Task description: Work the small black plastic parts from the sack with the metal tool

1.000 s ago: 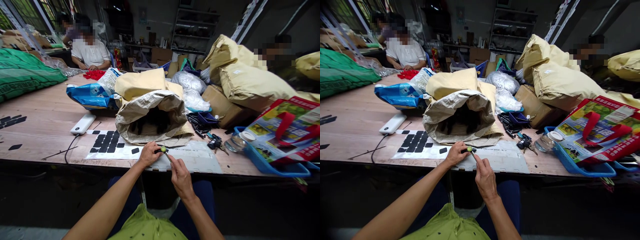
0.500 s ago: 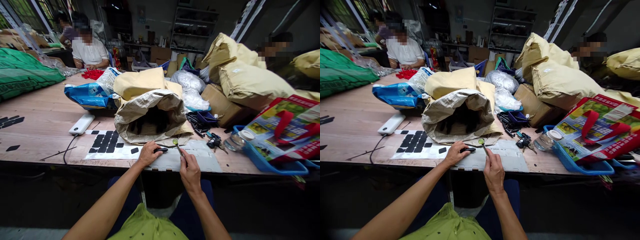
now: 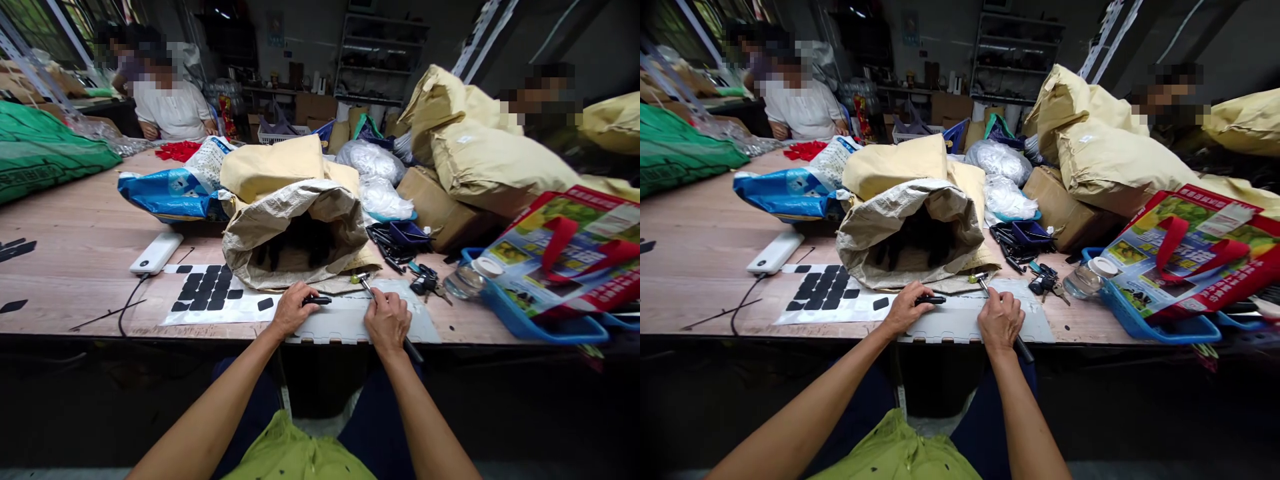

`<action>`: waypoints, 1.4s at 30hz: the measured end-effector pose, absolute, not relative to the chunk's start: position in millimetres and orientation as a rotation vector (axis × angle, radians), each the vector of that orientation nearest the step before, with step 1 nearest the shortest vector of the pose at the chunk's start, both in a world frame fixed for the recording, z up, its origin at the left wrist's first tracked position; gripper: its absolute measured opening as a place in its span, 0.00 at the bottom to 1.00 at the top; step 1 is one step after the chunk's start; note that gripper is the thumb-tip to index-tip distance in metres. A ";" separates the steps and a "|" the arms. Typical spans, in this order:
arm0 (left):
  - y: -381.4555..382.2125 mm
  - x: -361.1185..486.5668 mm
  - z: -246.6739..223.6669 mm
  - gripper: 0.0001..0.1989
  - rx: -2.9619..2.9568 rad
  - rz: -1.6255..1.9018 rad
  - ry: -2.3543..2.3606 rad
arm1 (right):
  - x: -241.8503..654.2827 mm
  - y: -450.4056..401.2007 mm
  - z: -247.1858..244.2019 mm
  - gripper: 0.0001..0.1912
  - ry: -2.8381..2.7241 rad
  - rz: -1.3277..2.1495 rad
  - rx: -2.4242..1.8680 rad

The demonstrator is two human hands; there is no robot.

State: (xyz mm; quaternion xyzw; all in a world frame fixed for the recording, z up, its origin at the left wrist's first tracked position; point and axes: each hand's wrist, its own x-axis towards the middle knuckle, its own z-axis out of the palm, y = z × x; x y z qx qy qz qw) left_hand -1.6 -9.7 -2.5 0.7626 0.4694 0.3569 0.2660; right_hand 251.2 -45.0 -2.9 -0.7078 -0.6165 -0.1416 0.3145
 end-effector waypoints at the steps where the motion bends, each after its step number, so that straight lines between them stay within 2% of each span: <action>1: -9.6 -1.5 -2.7 0.07 2.059 0.966 1.266 | 248.9 -46.3 0.3 0.18 -1.651 -0.346 -1.851; 6: -9.9 -1.1 -3.8 0.07 2.111 0.938 1.272 | 228.3 -47.4 14.2 0.29 -2.144 -0.040 -1.481; 11: -9.8 -0.5 -7.2 0.08 2.207 0.863 1.293 | 202.9 -35.1 12.3 0.15 -2.369 -0.049 -1.400; 18: -8.0 -0.6 -13.9 0.06 2.183 0.879 1.328 | 190.8 -21.9 3.8 0.13 -2.366 -0.045 -1.372; 22: -7.3 -0.5 -15.4 0.05 2.173 0.873 1.330 | 190.5 -19.9 1.7 0.13 -2.318 0.064 -1.343; 25: -6.1 -0.4 -12.2 0.06 2.164 0.864 1.326 | 194.3 -19.9 4.1 0.11 -2.205 0.267 -1.279; 28: -13.5 0.8 -0.1 0.06 2.128 0.923 1.322 | 200.7 -19.3 6.4 0.13 -1.913 0.482 -1.249; 32: -58.6 4.7 19.1 0.09 2.065 1.000 1.188 | 207.2 -15.6 4.4 0.18 -1.512 0.529 -1.346; 37: -138.8 15.6 -6.3 0.12 2.082 0.449 0.929 | 206.8 -12.1 2.7 0.17 -1.530 0.577 -1.323; 42: -156.1 34.2 -81.8 0.13 1.779 0.008 1.388 | 205.5 -10.9 3.3 0.15 -1.517 0.573 -1.317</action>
